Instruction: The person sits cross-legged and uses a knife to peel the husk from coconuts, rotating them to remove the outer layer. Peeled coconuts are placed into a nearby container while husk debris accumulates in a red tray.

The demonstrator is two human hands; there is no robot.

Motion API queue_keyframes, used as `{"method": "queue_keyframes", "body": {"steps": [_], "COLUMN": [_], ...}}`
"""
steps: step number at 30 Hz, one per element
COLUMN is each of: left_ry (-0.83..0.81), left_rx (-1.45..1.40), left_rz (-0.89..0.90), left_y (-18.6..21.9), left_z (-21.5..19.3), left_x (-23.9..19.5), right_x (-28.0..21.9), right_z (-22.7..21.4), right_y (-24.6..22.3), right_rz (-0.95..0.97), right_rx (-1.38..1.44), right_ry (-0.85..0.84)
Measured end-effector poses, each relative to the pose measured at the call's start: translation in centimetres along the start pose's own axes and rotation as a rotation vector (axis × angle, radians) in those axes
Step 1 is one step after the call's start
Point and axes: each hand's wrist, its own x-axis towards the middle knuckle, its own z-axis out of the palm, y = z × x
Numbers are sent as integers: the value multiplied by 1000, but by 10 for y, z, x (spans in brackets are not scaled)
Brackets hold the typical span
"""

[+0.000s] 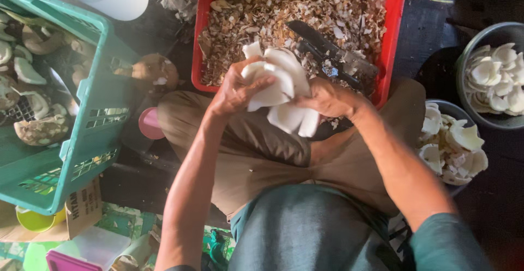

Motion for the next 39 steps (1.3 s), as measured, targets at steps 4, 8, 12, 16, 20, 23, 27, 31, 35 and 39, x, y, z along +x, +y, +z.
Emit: {"method": "queue_keyframes", "body": {"steps": [4,8,12,16,20,23,27,31,35,39], "left_ry": [156,198,170,263,282,274,241,573,679,404], "left_rx": [247,328,460,519,741,764,712,443,1074,1287], "left_rz": [-12,18,71,154,131,253,777,499,510,-66], "left_y": [14,7,-10,-6,33,62,74,45,2,-33], "left_z": [-14,-18,-4,3,-7,-30,-82,-154,-243,-287], "left_x": [-8,-8,13,18,34,62,103,159,209,243], "right_x": [-10,-19,9,41,70,107,176,267,340,409], "right_z": [-26,-45,-32,-15,-25,-38,-73,-155,-210,-214], "right_y": [-6,-31,-59,-78,-89,-86,-73,-64,-69,-67], "right_rz": [-23,174,-258,-289,-190,-292,-233,-462,-446,-568], "right_rx": [-401,410,702,870,1213,1317,1065,144,-206,-792], "right_ry": [31,118,297,549,368,312,487,826,497,360]}}
